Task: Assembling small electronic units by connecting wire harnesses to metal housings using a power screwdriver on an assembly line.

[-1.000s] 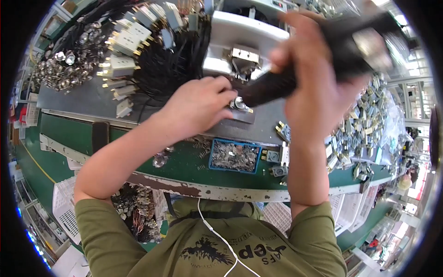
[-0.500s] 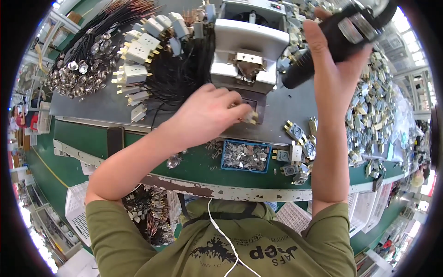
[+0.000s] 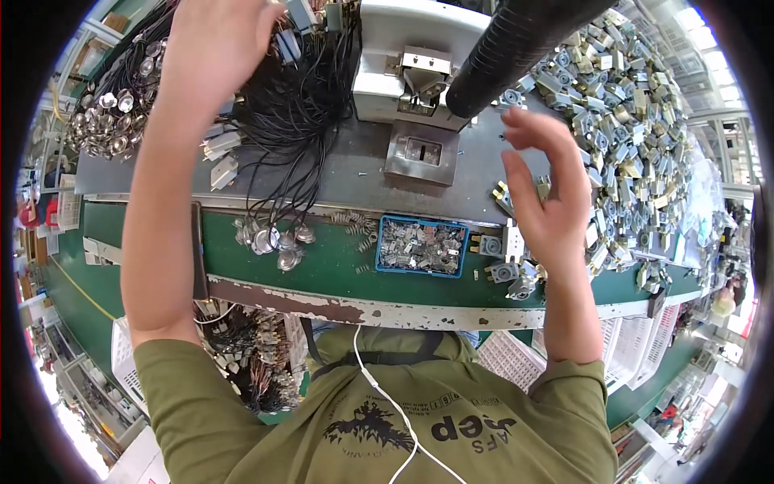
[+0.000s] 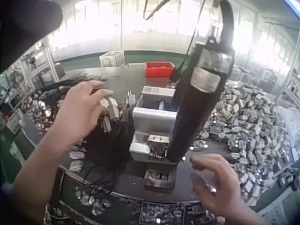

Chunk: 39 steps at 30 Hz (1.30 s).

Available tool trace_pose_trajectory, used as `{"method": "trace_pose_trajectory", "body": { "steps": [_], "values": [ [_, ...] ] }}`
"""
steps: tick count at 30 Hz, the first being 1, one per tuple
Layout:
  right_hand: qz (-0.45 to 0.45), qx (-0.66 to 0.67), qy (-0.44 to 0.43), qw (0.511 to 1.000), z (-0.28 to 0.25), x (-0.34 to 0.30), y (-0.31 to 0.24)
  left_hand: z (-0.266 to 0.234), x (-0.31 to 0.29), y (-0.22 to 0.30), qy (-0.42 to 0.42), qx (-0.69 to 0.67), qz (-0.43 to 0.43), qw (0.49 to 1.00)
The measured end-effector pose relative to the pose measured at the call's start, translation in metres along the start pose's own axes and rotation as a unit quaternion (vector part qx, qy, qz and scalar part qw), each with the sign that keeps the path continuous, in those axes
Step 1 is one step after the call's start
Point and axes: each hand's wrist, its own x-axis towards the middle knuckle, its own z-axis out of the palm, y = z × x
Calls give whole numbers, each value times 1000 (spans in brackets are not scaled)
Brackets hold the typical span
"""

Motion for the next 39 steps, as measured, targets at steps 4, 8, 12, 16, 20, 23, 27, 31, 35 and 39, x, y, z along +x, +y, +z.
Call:
{"method": "trace_pose_trajectory", "body": {
  "steps": [4, 8, 12, 16, 20, 23, 27, 31, 35, 39],
  "values": [
    [148, -102, -118, 977, -34, -26, -11, -7, -33, 55, 42, -214, 80, 973],
    [134, -261, -247, 924, -41, -53, -5, -1, -70, 90, -150, -250, 102, 951],
    [147, -276, -236, 920, -33, -55, -1, 20, -73, 86, -63, -160, 103, 980],
    [145, -278, -232, 921, -28, -54, 2, 23, -78, 73, -15, -116, 71, 991],
    [140, -286, -238, 917, -29, -54, 5, 16, -75, 66, -7, -140, 50, 989],
    [144, -282, -243, 917, -30, -55, 9, 16, -76, 61, -15, -129, 22, 991],
    [132, -272, -229, 925, -32, -57, 12, 21, -78, 66, -19, -103, 23, 994],
    [141, -243, -178, 943, -30, -55, 9, 31, -72, 88, -11, -180, 32, 983],
    [112, -209, -153, 959, -22, -41, -1, 46, -72, 85, -11, -151, 22, 988],
    [64, -180, -141, 971, -10, -34, -2, 53, -72, 85, -1, -178, 11, 984]
  ]
}}
